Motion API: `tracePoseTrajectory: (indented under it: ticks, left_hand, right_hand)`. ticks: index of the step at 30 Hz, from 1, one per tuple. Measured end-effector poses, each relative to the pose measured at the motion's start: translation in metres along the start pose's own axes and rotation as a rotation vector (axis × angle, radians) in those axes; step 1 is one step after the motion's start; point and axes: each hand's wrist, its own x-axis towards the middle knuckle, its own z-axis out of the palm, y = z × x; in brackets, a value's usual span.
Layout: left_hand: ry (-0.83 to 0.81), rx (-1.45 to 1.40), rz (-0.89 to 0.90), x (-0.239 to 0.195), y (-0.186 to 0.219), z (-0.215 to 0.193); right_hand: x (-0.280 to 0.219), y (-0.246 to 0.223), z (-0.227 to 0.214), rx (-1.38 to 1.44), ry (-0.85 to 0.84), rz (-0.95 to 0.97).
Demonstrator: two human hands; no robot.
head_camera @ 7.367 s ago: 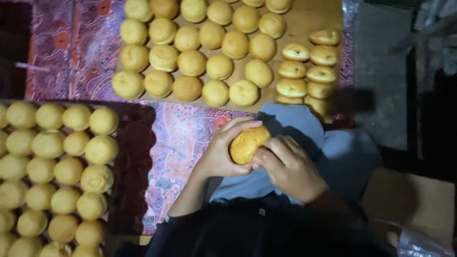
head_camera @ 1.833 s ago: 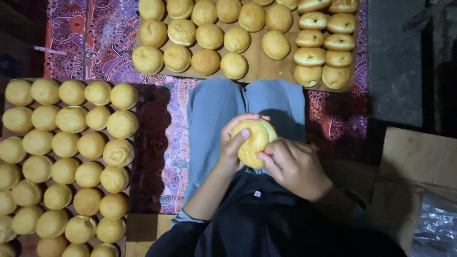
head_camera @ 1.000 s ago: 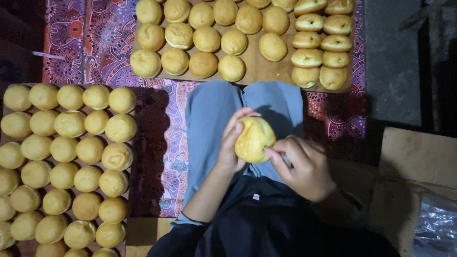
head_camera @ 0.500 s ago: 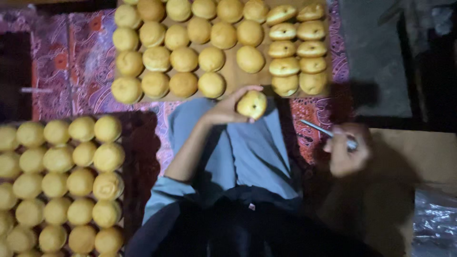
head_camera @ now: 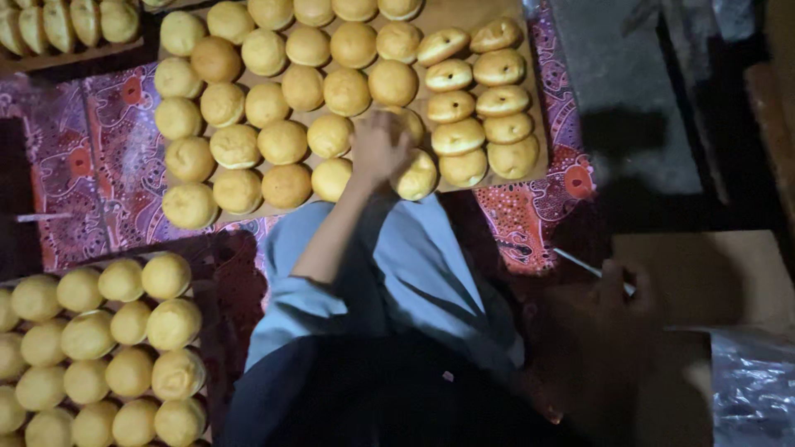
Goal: The person sits on the floor and repeatedly picks up small round buns from a tray. Using a metal skewer, the person pokes a hole in each bun and places it back on the tray.
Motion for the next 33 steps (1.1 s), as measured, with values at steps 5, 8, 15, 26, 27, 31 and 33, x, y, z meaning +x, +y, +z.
tracePoseTrajectory:
  ticks: [5,8,15,26,27,31,33]
  left_hand:
    - [0.119,0.025,-0.220,0.021,-0.024,0.025]
    - [0.190,-0.252,-0.211,0.018,-0.020,0.022]
    - [0.135,-1.642,-0.337,-0.124,0.022,-0.033]
    - [0.278,-2.055,-0.213,-0.251,0.059,-0.091]
    - [0.308,-2.007,-0.232,-0.255,0.059,-0.093]
    - [0.364,-1.823,-0.194,-0.265,0.064,-0.093]
    - [0.358,-1.684,-0.123,-0.267,0.069,-0.091]
  right_hand:
    - [0.009,0.015,0.037,-0.148,-0.224,-0.534]
    - [0.007,0.014,0.079,0.102,-0.537,-0.412]
    - [-0.055,-0.019,0.111,0.631,-0.660,-0.139]
    - [-0.112,-0.086,0.118,0.902,-0.770,-0.006]
    - [-0.116,-0.087,0.119,0.879,-0.750,-0.034]
    - [-0.138,-0.082,0.116,0.486,-0.457,-0.350]
    - [-0.145,-0.084,0.121,0.335,-0.332,-0.591]
